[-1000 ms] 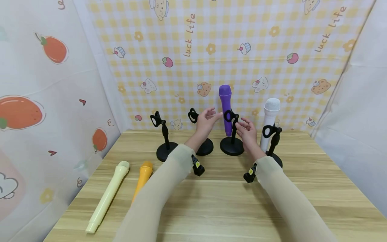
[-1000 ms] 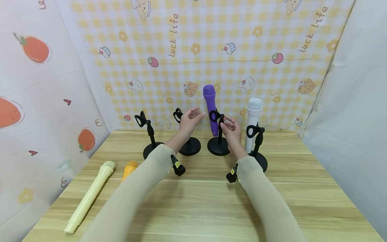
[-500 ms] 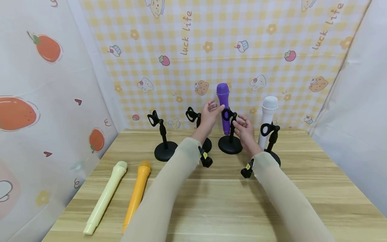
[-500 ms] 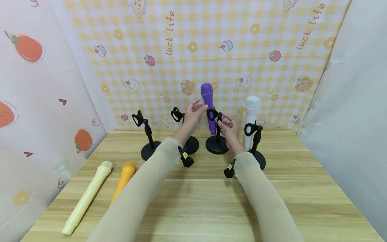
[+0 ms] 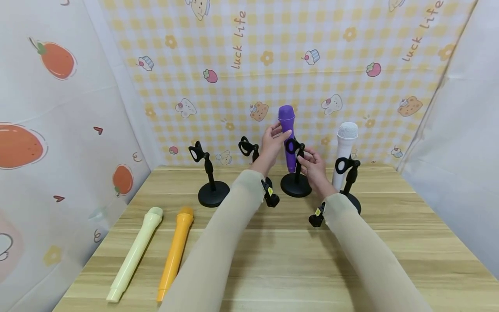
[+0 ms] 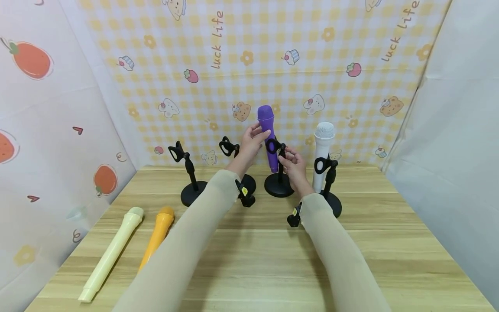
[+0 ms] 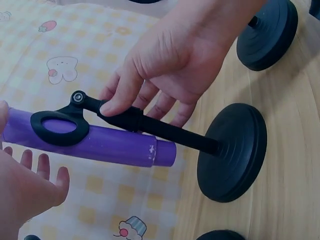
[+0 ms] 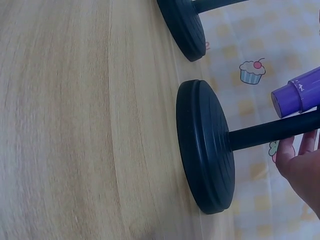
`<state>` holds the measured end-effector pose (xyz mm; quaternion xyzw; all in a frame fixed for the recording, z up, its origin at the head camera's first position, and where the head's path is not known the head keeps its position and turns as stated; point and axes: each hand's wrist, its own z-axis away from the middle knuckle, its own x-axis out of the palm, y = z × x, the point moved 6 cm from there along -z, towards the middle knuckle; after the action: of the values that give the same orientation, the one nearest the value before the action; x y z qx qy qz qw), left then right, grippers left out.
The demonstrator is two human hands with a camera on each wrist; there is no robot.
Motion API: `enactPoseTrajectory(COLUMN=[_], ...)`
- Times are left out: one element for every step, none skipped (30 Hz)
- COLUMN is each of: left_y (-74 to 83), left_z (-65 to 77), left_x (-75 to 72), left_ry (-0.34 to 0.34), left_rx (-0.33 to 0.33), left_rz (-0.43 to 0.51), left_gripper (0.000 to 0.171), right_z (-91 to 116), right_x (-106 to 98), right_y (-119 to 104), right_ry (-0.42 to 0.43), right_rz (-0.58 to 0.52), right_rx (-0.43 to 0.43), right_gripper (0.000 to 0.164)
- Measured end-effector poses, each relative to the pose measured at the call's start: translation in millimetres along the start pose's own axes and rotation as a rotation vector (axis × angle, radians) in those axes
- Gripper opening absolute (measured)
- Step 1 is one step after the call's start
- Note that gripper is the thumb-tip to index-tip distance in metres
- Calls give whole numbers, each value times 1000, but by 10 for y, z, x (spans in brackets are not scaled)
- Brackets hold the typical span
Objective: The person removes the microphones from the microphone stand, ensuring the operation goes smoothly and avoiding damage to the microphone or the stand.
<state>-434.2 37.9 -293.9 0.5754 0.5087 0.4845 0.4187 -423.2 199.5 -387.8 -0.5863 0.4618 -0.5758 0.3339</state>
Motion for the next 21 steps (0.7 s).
enactPoseTrajectory(left_y=[5, 11, 15, 17, 16, 15, 13, 11, 8, 5, 1, -1, -3, -3, -4, -4, -3, -2, -2, 0, -1], left_z=[0, 4, 5, 8, 11, 12, 13, 13, 11, 10, 6, 2, -3, -7, -12, -15, -18, -19, -20, -18, -16], left_x=[11, 22, 31, 38, 44, 49, 53, 58, 62, 65, 68, 71, 74, 77, 80, 82, 85, 88, 92, 95, 99], left_ry=[2, 4, 6, 7, 9, 11, 13, 13, 16, 19, 21, 24, 27, 31, 33, 37, 40, 43, 45, 47, 48], left_rx=[-2, -4, -6, -8, -10, -12, -13, -13, -14, -15, -16, -18, -18, -19, -20, -21, -22, -23, -24, -25, -26], left_rz=[7, 13, 22, 28, 33, 37, 39, 40, 40, 36, 35, 32, 29, 26, 23, 19, 17, 15, 15, 17, 19], left_gripper=[58, 58, 58, 58, 58, 58, 57, 57, 57, 56, 56, 55, 55, 55, 54, 54, 54, 54, 53, 53, 53], right_z=[-4, -8, -10, -10, -11, -13, -12, -12, -10, -10, -11, -10, -7, -7, -6, -8, -7, -7, -9, -10, -13], right_x=[0, 0, 1, 2, 3, 2, 2, 2, 2, 0, -3, -4, -3, -5, -6, -9, -12, -13, -17, -23, -29], right_y=[1, 1, 1, 1, 2, 5, 6, 10, 14, 18, 23, 26, 25, 26, 23, 21, 18, 15, 13, 13, 12], right_ry=[-4, -6, -9, -11, -13, -14, -14, -14, -17, -18, -22, -24, -27, -31, -34, -34, -34, -32, -31, -29, -26], right_rz=[0, 2, 3, 3, 4, 4, 4, 3, 2, 0, -4, -3, -1, 1, 5, 10, 13, 17, 19, 21, 23], right_rx=[-3, -7, -9, -10, -11, -11, -13, -12, -10, -10, -9, -9, -9, -9, -11, -13, -13, -13, -11, -8, -7], right_gripper=[34, 34, 33, 33, 32, 32, 32, 33, 34, 34, 36, 37, 38, 38, 38, 37, 36, 34, 32, 31, 29])
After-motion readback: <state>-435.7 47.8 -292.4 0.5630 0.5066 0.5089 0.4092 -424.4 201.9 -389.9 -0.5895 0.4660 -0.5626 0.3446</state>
